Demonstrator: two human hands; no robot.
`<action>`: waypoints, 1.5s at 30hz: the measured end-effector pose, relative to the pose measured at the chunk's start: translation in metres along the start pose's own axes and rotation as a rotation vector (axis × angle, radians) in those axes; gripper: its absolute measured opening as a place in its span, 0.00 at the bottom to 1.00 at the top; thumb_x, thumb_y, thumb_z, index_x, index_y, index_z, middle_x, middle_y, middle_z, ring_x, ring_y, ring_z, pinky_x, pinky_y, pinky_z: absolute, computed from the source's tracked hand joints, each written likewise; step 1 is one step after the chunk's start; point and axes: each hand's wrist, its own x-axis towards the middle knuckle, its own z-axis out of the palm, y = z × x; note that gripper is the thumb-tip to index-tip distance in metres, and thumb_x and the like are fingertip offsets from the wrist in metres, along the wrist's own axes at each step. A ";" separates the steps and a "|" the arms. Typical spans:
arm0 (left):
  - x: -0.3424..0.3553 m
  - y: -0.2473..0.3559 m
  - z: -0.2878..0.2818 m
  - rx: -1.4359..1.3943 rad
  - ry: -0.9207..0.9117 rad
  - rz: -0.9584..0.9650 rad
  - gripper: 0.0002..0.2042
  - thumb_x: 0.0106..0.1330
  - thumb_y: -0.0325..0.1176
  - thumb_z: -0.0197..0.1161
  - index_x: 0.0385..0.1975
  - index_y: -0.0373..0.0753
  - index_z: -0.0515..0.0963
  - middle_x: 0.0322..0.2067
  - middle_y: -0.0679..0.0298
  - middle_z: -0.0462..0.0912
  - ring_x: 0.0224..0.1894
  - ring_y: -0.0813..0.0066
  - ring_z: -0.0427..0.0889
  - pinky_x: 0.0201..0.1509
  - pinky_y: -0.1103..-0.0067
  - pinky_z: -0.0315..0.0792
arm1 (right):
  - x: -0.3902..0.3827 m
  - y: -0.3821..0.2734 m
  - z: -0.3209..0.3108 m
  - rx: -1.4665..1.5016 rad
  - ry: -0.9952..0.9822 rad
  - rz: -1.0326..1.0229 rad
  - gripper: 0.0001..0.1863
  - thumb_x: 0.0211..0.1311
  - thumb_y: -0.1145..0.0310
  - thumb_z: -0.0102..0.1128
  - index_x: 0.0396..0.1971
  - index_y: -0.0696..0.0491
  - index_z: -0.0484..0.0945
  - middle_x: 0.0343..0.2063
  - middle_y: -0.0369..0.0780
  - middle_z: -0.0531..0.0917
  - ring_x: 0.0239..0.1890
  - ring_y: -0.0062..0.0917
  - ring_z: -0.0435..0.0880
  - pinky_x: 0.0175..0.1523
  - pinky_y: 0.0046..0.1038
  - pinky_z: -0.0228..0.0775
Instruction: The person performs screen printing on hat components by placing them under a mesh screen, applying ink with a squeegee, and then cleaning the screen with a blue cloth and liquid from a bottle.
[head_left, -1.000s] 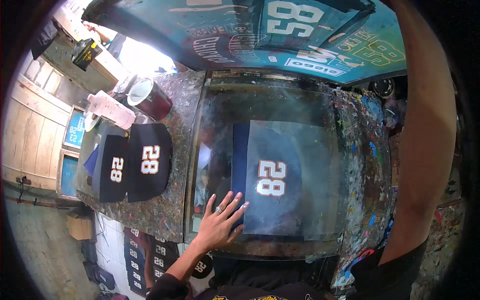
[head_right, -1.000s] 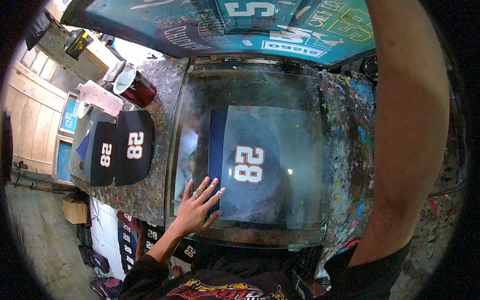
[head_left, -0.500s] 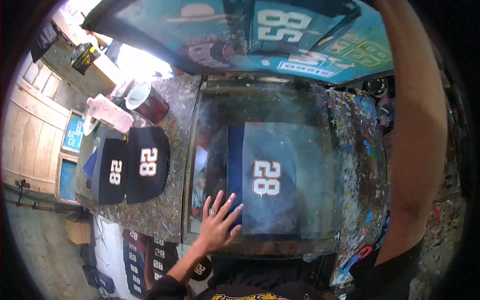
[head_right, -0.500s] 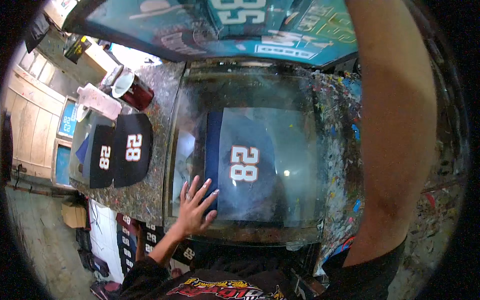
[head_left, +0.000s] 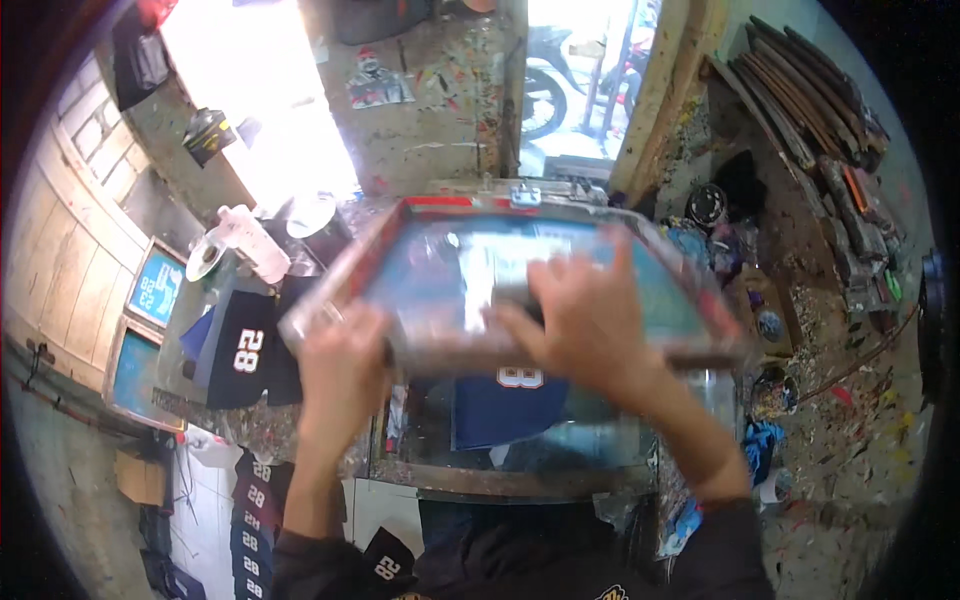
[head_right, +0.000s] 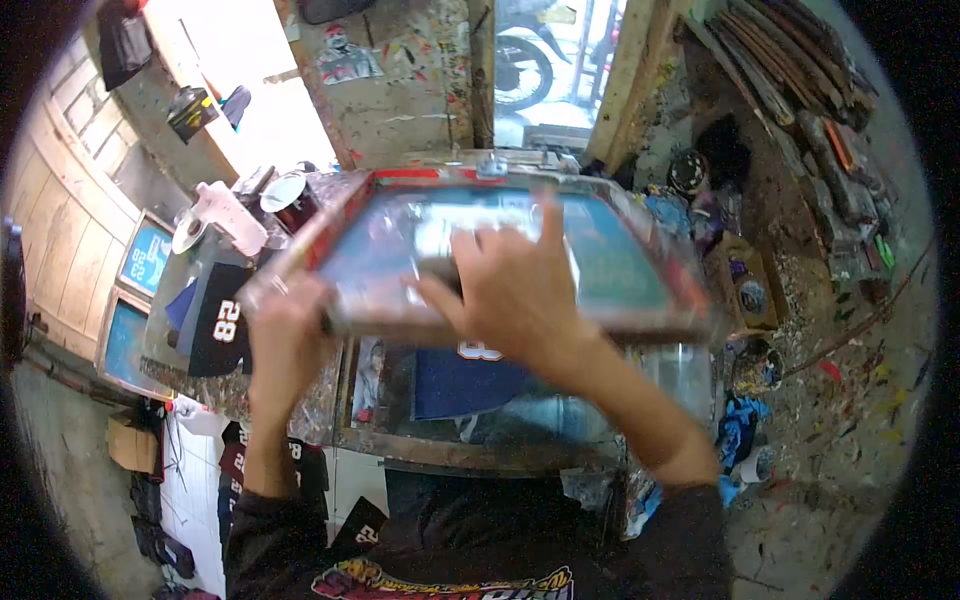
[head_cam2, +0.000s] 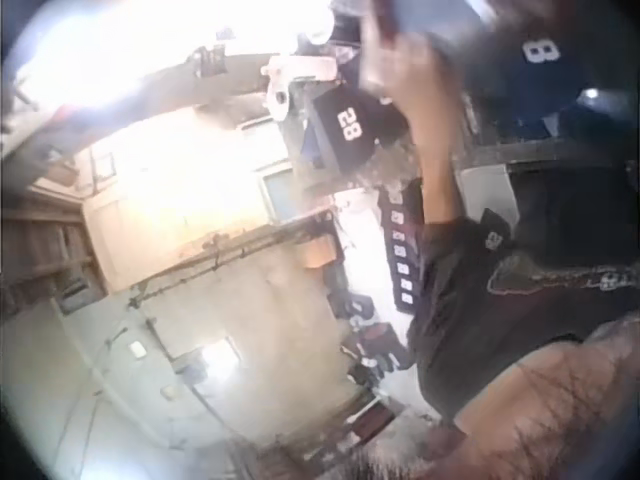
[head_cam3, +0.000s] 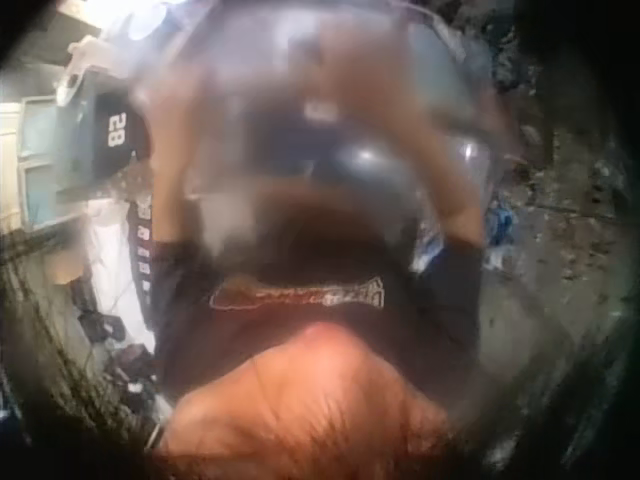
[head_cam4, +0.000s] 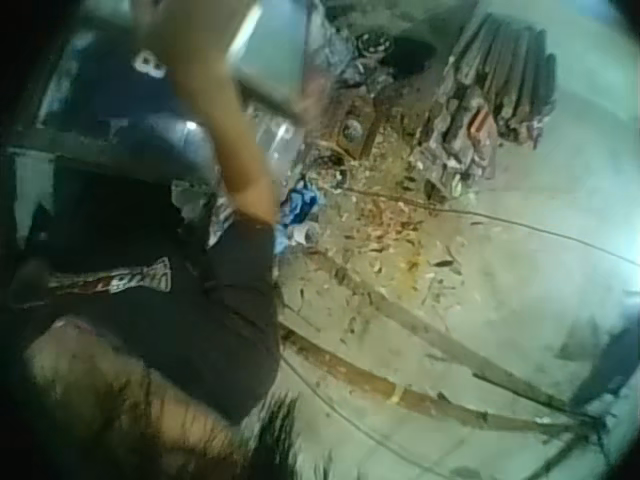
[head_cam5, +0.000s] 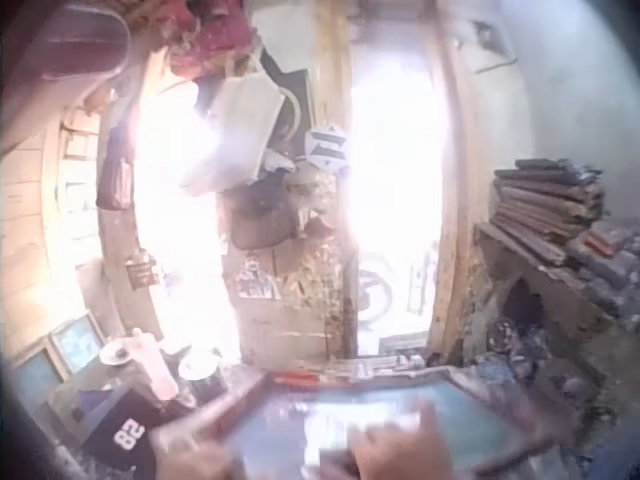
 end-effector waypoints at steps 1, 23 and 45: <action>-0.028 0.007 0.016 -0.003 -0.035 0.094 0.18 0.45 0.30 0.74 0.35 0.40 0.74 0.35 0.58 0.78 0.37 0.54 0.81 0.50 0.59 0.70 | -0.022 -0.007 0.015 0.057 -0.137 0.056 0.28 0.66 0.40 0.59 0.32 0.55 0.78 0.29 0.47 0.85 0.36 0.42 0.86 0.60 0.51 0.62; -0.111 0.035 0.105 -0.156 -0.266 0.020 0.22 0.52 0.42 0.76 0.42 0.39 0.76 0.36 0.62 0.76 0.45 0.63 0.79 0.59 0.64 0.67 | -0.010 0.081 0.171 0.200 -0.386 -0.026 0.05 0.60 0.75 0.57 0.37 0.54 0.74 0.31 0.46 0.83 0.36 0.47 0.84 0.44 0.44 0.73; -0.020 0.012 -0.012 -0.237 -0.094 0.109 0.20 0.55 0.49 0.75 0.38 0.40 0.81 0.36 0.62 0.81 0.44 0.63 0.81 0.55 0.65 0.70 | -0.064 -0.027 0.010 -0.035 0.057 0.154 0.25 0.54 0.48 0.73 0.40 0.52 0.77 0.33 0.40 0.77 0.41 0.34 0.79 0.62 0.51 0.56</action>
